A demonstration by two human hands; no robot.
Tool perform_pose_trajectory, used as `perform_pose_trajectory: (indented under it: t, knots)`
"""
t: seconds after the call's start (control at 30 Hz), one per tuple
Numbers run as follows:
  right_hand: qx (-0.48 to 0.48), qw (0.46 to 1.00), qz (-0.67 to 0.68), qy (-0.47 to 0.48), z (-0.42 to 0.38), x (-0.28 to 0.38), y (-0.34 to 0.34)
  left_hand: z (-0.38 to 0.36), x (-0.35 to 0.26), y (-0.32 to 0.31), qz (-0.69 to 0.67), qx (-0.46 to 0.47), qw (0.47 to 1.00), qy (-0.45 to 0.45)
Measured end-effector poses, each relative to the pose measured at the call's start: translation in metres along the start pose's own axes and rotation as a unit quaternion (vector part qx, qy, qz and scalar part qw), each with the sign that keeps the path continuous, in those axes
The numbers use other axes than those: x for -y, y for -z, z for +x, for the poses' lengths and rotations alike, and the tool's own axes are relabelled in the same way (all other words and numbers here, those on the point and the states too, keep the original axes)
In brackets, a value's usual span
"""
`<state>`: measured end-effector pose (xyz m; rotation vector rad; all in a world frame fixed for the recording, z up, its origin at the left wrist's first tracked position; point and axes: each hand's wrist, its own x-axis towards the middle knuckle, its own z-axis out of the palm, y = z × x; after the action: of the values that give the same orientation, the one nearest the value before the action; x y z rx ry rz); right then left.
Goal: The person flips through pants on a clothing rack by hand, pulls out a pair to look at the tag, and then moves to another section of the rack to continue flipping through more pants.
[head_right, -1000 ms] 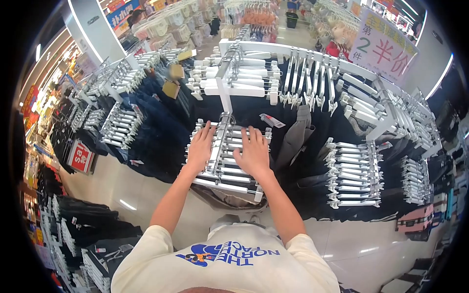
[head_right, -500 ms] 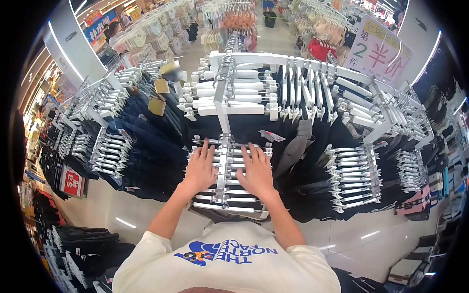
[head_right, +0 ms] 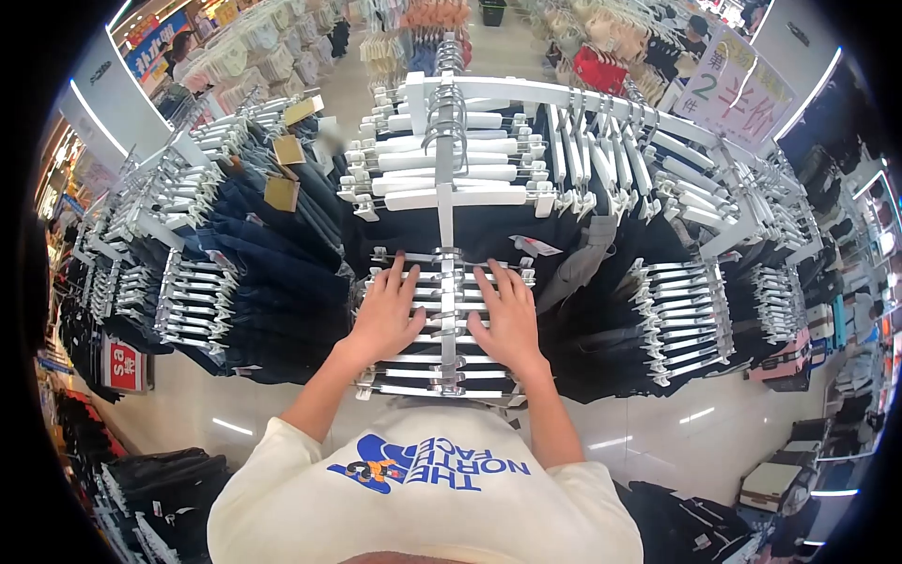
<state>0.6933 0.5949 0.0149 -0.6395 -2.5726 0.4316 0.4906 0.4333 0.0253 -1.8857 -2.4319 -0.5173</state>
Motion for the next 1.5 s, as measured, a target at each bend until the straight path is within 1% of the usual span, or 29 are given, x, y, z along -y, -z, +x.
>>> perform_pose_trajectory:
  t: [0.07, 0.13, 0.17, 0.2, 0.27, 0.3, 0.33, 0.4, 0.43, 0.47, 0.5, 0.6, 0.67, 0.73, 0.77, 0.8, 0.83, 0.87, 0.93, 1.0, 1.07, 1.17, 1.23, 1.27, 1.33, 1.37, 1.43, 1.47, 1.5]
  knots:
    - [-0.005, 1.0, 0.007, 0.004, -0.001, 0.001, 0.0, 0.001, 0.003, 0.005, -0.016, 0.003, 1.0, -0.004]
    - [-0.012, 1.0, 0.002, 0.009, -0.003, 0.003, 0.0, 0.005, 0.003, 0.025, -0.09, 0.075, 0.993, 0.017]
    - [-0.013, 1.0, 0.002, 0.011, -0.003, 0.002, -0.001, 0.005, 0.003, 0.029, -0.056, 0.011, 0.998, -0.002]
    - [-0.014, 1.0, 0.003, 0.013, -0.004, 0.003, -0.001, 0.009, 0.001, 0.04, -0.059, 0.011, 0.998, -0.007]
    - [-0.015, 1.0, 0.006, 0.01, -0.004, 0.003, 0.001, 0.025, 0.001, 0.065, -0.189, 0.051, 0.978, 0.071]
    - [-0.011, 1.0, 0.007, 0.009, -0.005, 0.004, 0.001, 0.028, -0.001, 0.067, -0.236, -0.05, 0.969, 0.048]
    - [-0.007, 1.0, 0.01, 0.008, -0.005, 0.006, 0.002, 0.034, -0.003, 0.076, -0.235, -0.048, 0.97, 0.046]
    - [0.003, 1.0, 0.026, 0.008, -0.004, 0.004, 0.003, 0.052, -0.005, 0.101, -0.228, -0.181, 0.954, -0.074]
    - [0.007, 0.999, 0.05, 0.019, -0.002, -0.002, 0.003, 0.063, -0.002, 0.105, -0.22, -0.226, 0.945, -0.09]
    - [0.013, 0.997, 0.073, 0.031, 0.0, -0.008, 0.005, 0.075, 0.001, 0.11, -0.195, -0.253, 0.944, -0.09]
    - [0.027, 0.993, 0.109, 0.027, 0.005, -0.01, 0.014, 0.089, 0.005, 0.113, -0.198, -0.271, 0.939, -0.082]
    - [-0.076, 0.975, 0.209, 0.004, 0.032, -0.013, 0.038, 0.132, 0.019, 0.109, -0.208, -0.299, 0.929, -0.067]
    - [-0.203, 0.957, 0.205, -0.007, 0.062, -0.002, 0.062, 0.156, 0.029, 0.099, -0.218, -0.307, 0.924, -0.061]
    - [-0.265, 0.951, 0.162, 0.004, 0.088, -0.007, 0.076, 0.171, 0.035, 0.084, -0.186, -0.301, 0.934, -0.051]
    - [-0.264, 0.951, 0.161, 0.003, 0.102, -0.008, 0.077, 0.172, 0.036, 0.076, -0.147, -0.309, 0.938, -0.051]
    - [-0.288, 0.949, 0.124, 0.024, 0.115, -0.008, 0.076, 0.172, 0.035, 0.072, -0.148, -0.309, 0.938, -0.053]
    - [-0.312, 0.945, 0.087, 0.044, 0.127, -0.007, 0.076, 0.171, 0.033, 0.069, -0.093, -0.327, 0.938, -0.066]
    - [-0.295, 0.948, 0.1, 0.059, 0.139, -0.013, 0.069, 0.171, 0.031, 0.067, -0.038, -0.345, 0.934, -0.08]
    - [-0.299, 0.949, -0.024, 0.096, 0.151, -0.015, 0.056, 0.169, 0.028, 0.065, -0.04, -0.339, 0.937, -0.068]
    - [-0.352, 0.926, -0.091, 0.105, 0.156, -0.017, 0.04, 0.166, 0.027, 0.065, -0.04, -0.334, 0.94, -0.064]
    - [-0.376, 0.913, -0.114, 0.106, 0.156, -0.023, 0.032, 0.167, 0.027, 0.067, -0.036, -0.328, 0.942, -0.058]
    - [-0.375, 0.912, -0.128, 0.111, 0.157, -0.025, 0.03, 0.167, 0.03, 0.068, -0.043, -0.32, 0.944, -0.068]
    - [-0.379, 0.909, -0.133, 0.109, 0.158, -0.026, 0.027, 0.164, 0.03, 0.072, -0.061, -0.291, 0.952, -0.075]
    - [-0.382, 0.907, -0.14, 0.107, 0.158, -0.027, 0.026, 0.163, 0.03, 0.075, -0.063, -0.291, 0.952, -0.075]
    - [-0.383, 0.907, -0.144, 0.101, 0.158, -0.027, 0.024, 0.16, 0.032, 0.078, -0.089, -0.279, 0.95, -0.109]
    - [-0.387, 0.905, -0.146, 0.097, 0.159, -0.026, 0.023, 0.159, 0.034, 0.08, -0.09, -0.281, 0.95, -0.106]
    - [-0.394, 0.902, -0.148, 0.095, 0.161, -0.028, 0.019, 0.157, 0.038, 0.082, -0.101, -0.226, 0.962, -0.119]
    - [-0.402, 0.899, -0.152, 0.09, 0.161, -0.028, 0.018, 0.157, 0.039, 0.083, -0.101, -0.227, 0.962, -0.116]
    - [-0.4, 0.9, -0.149, 0.086, 0.161, -0.027, 0.017, 0.158, 0.04, 0.084, -0.13, -0.208, 0.964, -0.108]
